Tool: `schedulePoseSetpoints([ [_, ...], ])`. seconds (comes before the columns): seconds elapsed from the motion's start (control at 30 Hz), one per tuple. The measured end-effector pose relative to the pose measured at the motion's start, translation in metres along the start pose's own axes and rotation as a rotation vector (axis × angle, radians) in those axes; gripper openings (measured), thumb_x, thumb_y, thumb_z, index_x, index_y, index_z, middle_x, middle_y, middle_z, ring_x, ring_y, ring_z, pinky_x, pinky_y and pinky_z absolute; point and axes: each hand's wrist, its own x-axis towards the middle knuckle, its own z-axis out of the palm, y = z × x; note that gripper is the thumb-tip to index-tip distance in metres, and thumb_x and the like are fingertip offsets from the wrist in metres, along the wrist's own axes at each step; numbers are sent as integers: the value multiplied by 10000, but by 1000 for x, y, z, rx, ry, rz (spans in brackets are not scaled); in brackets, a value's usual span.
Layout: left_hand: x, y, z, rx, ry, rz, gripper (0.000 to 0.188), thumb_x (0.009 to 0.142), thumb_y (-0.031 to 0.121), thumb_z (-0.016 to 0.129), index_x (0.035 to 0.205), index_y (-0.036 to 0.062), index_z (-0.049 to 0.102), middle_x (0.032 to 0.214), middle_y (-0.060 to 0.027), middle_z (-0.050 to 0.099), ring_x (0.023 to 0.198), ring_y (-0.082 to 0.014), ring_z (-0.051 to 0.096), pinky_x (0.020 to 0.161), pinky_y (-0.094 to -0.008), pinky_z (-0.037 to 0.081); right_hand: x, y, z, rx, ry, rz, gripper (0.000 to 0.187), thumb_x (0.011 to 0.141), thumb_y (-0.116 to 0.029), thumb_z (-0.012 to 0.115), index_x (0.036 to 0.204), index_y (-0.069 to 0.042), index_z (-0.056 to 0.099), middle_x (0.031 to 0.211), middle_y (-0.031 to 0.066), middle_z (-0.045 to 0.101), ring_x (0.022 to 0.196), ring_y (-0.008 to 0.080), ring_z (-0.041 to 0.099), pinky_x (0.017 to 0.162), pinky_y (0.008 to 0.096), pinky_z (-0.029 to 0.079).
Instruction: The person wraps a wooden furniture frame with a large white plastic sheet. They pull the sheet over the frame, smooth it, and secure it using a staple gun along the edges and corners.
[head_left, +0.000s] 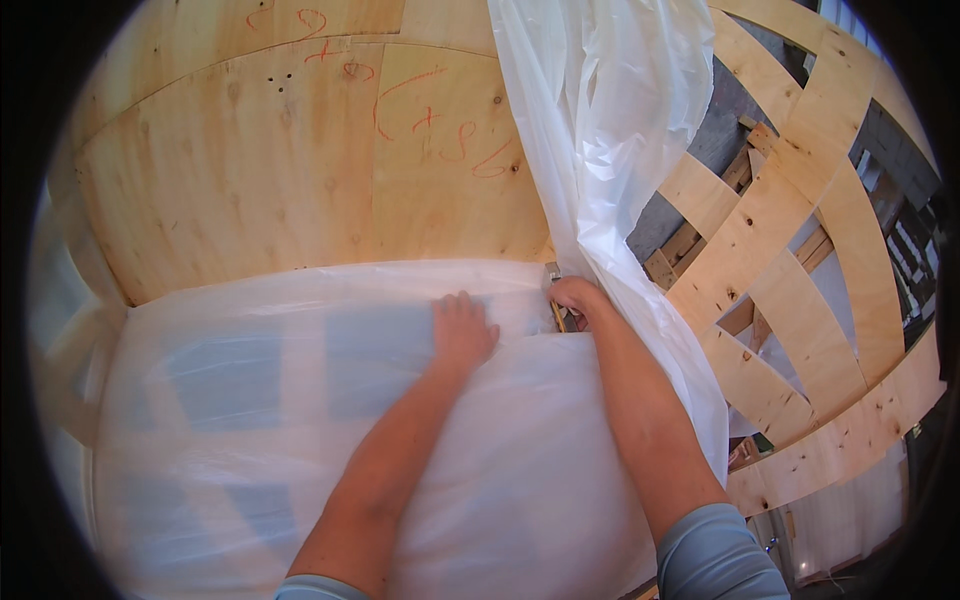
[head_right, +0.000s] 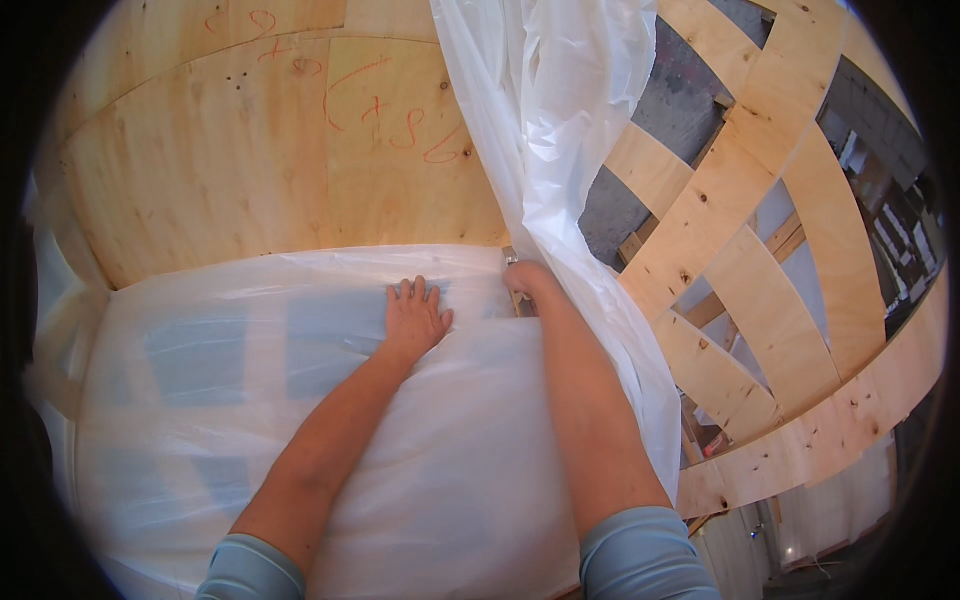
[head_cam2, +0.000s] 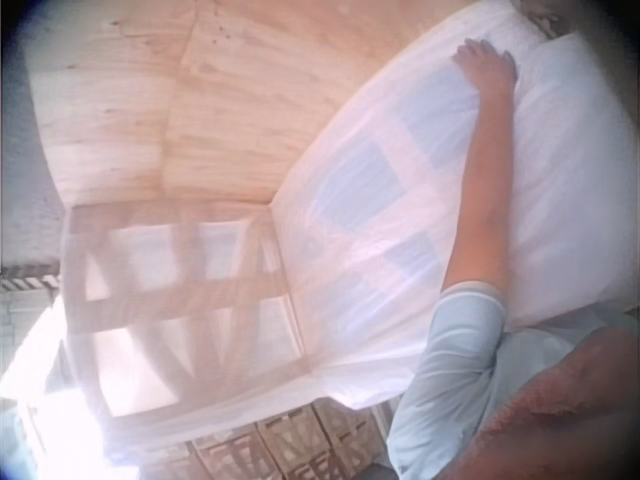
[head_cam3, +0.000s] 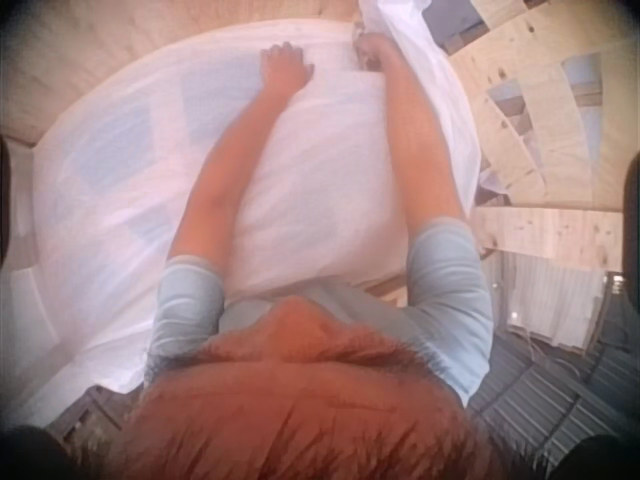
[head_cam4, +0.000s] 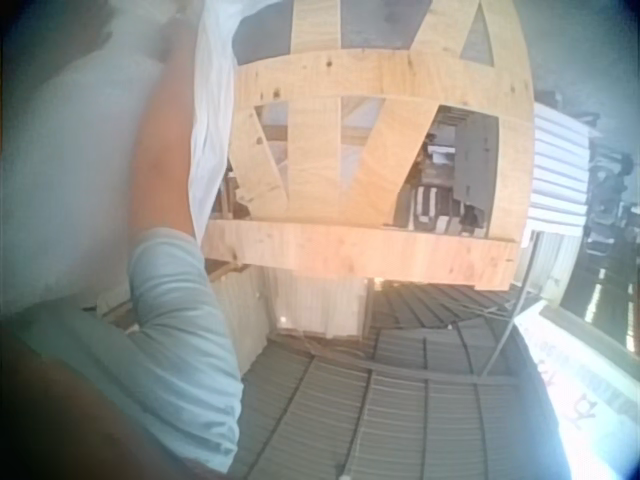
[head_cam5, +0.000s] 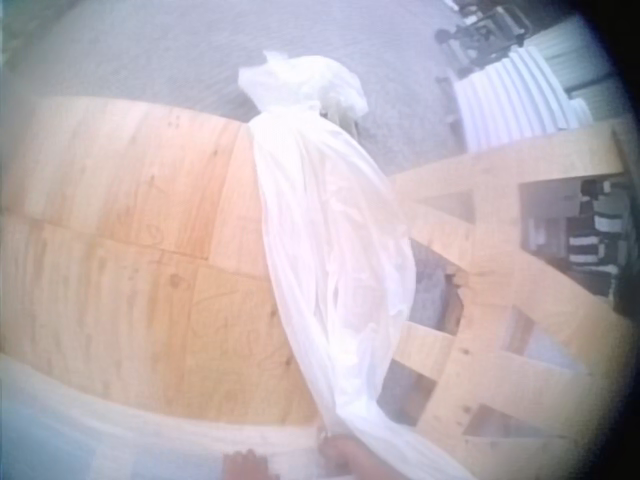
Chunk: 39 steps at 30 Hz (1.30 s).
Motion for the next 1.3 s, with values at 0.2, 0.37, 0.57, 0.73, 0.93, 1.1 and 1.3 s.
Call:
schedulePoseSetpoints([
  [0.2,-3,-2,17,26,55,33,580,913,492,466,1325,93,551,1470,-160,375,1373,-359,293,1098,-599,179,-35,-21,-7,219,12,-147,321,819,-301,588,948,-12,639,858,139,655,678,294,651,569,461,561],
  [0.37,0,-4,15,17,-3,62,530,934,424,454,1343,95,525,1480,-166,359,1391,-379,273,1078,-630,200,-19,-44,-7,180,-34,-163,320,822,-320,583,923,-24,646,875,156,658,684,301,659,583,453,570],
  [0.57,-12,10,28,-79,-132,26,529,938,317,440,1419,102,392,1473,-166,349,1377,-420,294,1020,-667,257,18,-36,9,187,18,16,348,819,-262,518,1011,4,636,951,211,656,762,365,681,604,490,572],
  [0.73,-22,20,37,-137,-129,31,558,919,323,464,1424,107,365,1472,-161,334,1346,-414,332,999,-667,281,45,-25,12,207,98,-44,309,848,-299,496,880,-35,653,834,150,679,663,297,673,590,482,566],
  [0.93,-30,24,34,-119,-90,25,484,956,280,405,1405,102,420,1472,-159,358,1340,-390,353,986,-669,300,76,-8,16,-122,227,-362,393,871,-314,464,920,28,651,851,135,688,746,307,675,621,513,547],
  [1.1,-36,25,31,-129,-125,30,543,937,312,427,1437,113,361,1493,-188,304,1342,-406,336,979,-690,290,71,-18,19,-218,297,-334,454,861,-359,521,964,62,655,905,211,686,794,335,675,771,441,541],
  [1.3,-34,27,42,-182,-124,14,502,964,272,397,1437,108,366,1487,-194,324,1350,-405,340,956,-709,296,-23,-75,20,-66,299,-419,448,823,-375,554,932,43,672,886,231,677,809,351,661,754,423,505],
])
